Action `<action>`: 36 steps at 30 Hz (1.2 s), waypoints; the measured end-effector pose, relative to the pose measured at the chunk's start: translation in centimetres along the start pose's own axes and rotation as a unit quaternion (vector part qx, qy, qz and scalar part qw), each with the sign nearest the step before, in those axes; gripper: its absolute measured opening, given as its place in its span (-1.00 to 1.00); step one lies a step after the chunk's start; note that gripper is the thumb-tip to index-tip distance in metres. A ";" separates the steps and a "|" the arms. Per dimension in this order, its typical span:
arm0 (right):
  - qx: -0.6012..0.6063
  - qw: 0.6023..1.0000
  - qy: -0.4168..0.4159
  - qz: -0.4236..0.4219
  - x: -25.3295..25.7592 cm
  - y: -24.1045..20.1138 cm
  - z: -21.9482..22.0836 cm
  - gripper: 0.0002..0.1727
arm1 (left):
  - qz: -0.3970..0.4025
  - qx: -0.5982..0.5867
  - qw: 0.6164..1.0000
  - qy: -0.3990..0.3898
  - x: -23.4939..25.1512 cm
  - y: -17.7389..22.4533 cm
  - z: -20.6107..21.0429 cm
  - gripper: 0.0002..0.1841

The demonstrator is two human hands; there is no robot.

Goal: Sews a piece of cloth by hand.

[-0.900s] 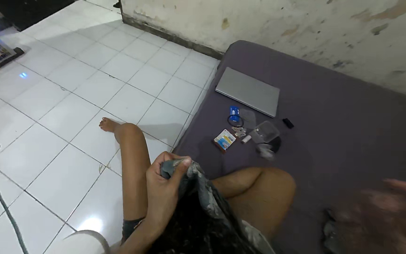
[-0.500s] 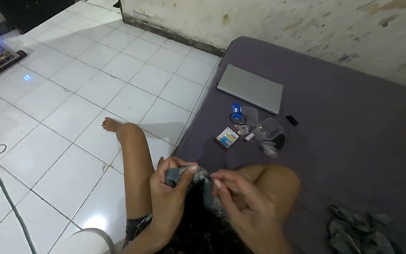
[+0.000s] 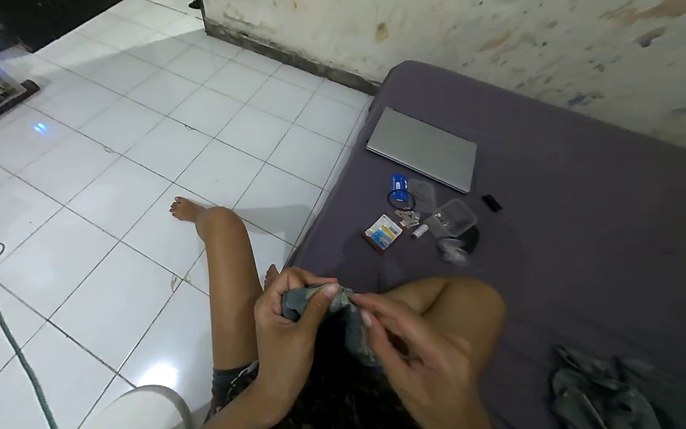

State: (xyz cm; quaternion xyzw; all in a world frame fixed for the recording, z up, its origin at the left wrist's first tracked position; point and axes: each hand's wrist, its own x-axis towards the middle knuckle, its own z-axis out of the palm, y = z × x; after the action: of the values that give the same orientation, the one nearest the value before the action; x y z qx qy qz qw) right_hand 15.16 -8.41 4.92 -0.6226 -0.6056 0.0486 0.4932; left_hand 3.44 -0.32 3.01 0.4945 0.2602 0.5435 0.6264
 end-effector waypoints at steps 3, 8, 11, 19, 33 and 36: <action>-0.006 1.000 0.001 0.004 0.0 -0.1 0.0 -0.80 | 0.005 0.002 1.000 -0.001 0.0 0.0 0.0 -0.79; 0.002 1.000 -0.001 0.006 -0.1 -0.2 0.0 -0.79 | 0.013 0.015 1.000 -0.002 -0.1 0.1 -0.1 -0.80; 0.004 1.000 0.002 0.005 -0.1 -0.2 0.1 -0.79 | 0.031 0.020 0.999 -0.013 -0.1 0.0 -0.2 -0.82; 0.019 0.999 0.028 0.029 0.1 -1.1 0.7 -0.80 | 0.122 0.033 0.989 -0.076 -0.4 -1.0 -0.6 -0.86; 0.318 0.936 -0.096 0.113 1.9 2.4 -0.7 -0.80 | 0.072 -0.031 0.993 -0.087 -0.2 -0.6 -0.8 -0.88; 0.409 0.896 -0.079 0.155 1.8 2.7 -0.1 -0.87 | 0.074 -0.023 0.993 -0.089 -0.2 -0.6 -1.0 -0.87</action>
State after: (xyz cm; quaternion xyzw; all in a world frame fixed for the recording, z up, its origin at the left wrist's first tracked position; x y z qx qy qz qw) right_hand 17.61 -6.40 4.11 -0.4462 -0.4648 0.4171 0.6410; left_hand 2.75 -0.13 2.06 0.5447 0.1536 0.5477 0.6162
